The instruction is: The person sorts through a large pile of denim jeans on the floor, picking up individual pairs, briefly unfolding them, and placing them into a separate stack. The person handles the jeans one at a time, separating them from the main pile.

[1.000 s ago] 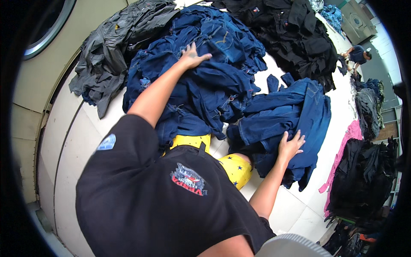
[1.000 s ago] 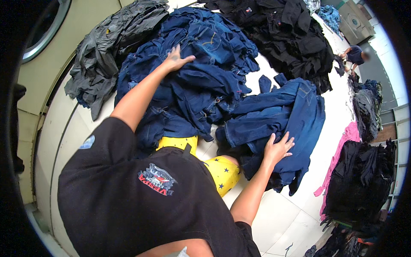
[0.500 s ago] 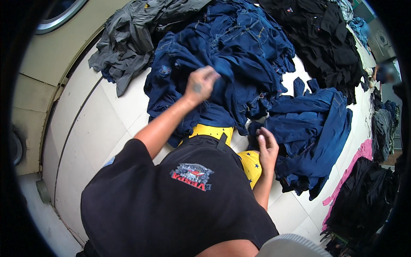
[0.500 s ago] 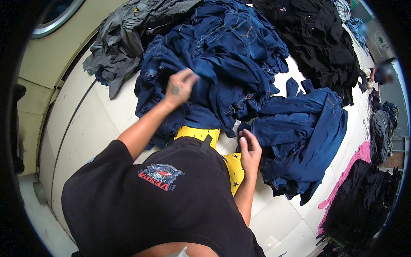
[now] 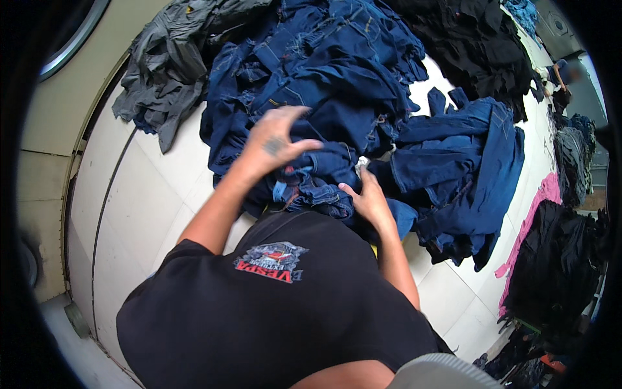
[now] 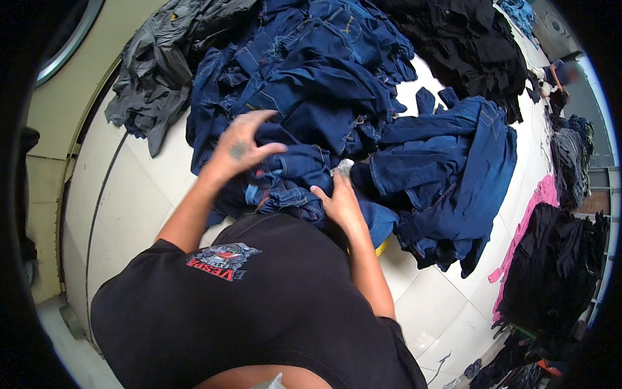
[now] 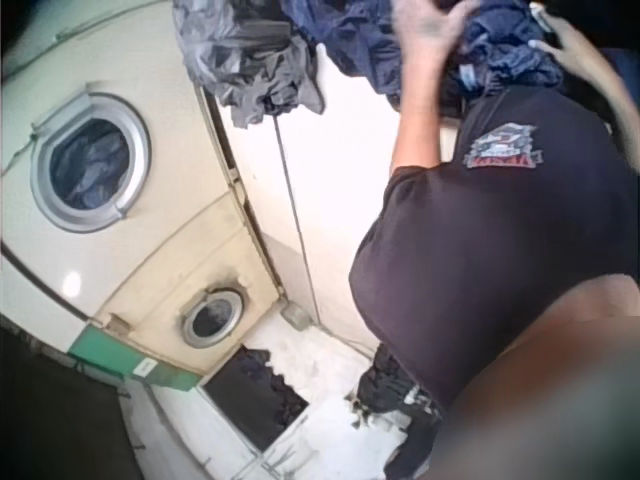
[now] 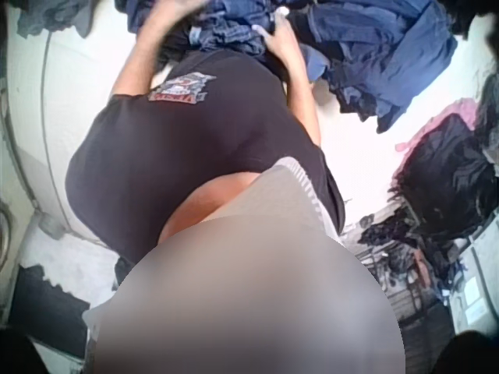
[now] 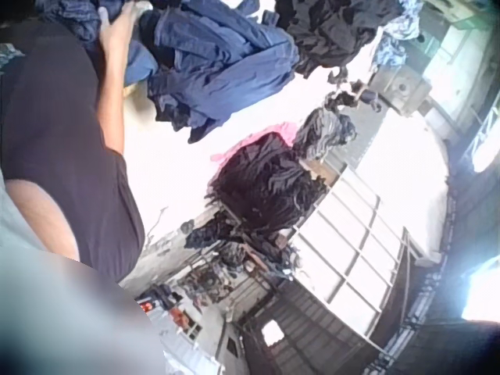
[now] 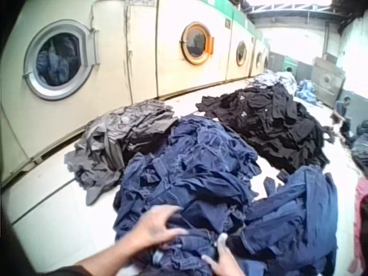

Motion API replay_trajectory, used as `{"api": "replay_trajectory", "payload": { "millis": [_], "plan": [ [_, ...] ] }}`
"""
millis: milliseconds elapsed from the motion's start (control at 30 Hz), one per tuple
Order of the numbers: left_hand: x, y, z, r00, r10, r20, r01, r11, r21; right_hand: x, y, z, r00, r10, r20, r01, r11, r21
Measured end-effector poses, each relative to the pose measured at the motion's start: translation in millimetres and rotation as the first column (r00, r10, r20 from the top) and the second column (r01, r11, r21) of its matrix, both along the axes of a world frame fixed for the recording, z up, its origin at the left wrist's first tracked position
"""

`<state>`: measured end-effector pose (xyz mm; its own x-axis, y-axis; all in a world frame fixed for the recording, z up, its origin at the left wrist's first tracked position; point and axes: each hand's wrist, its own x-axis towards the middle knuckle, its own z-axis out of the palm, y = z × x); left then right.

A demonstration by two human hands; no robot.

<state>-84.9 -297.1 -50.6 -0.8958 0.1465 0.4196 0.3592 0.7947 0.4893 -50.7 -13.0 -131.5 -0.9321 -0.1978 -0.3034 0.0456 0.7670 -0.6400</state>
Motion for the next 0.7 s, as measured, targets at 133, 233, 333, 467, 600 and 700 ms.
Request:
{"api": "replay_trajectory", "payload": {
  "millis": [133, 233, 333, 467, 600, 700],
  "plan": [
    [10.8, -22.0, -16.0, 0.569, -0.116, 0.814, 0.362, 0.924, -0.121, 8.9, 12.9, 44.2, 0.945, -0.072, -0.32, -0.009, 0.97, -0.244],
    [-5.2, 5.4, -6.1, 0.636, -0.254, 0.729, 0.252, 0.961, 0.115, 6.0, 17.0, 107.2, 1.0, 0.006, -0.021, -0.013, 0.937, -0.349],
    [-39.4, 46.6, 35.6, 0.772, -0.395, 0.498, 0.136, 0.868, 0.477, -1.7, 16.2, 150.6, 0.995, 0.092, 0.038, -0.076, 0.949, -0.305],
    [-38.3, 118.3, 101.9, 0.856, -0.501, 0.128, 0.26, 0.63, 0.732, -14.5, 21.2, 164.9, 0.953, -0.052, -0.299, -0.064, 0.928, -0.366],
    [-45.9, 119.0, 128.1, 0.507, -0.862, 0.006, 0.369, 0.223, 0.902, -17.1, 77.8, 197.8, 0.945, -0.213, 0.249, 0.328, 0.628, -0.705],
    [-94.6, 81.3, 98.9, 0.552, -0.821, -0.149, 0.321, 0.044, 0.946, -23.7, 161.8, 268.5, 0.991, -0.09, 0.103, 0.137, 0.599, -0.789]
  ]
}}
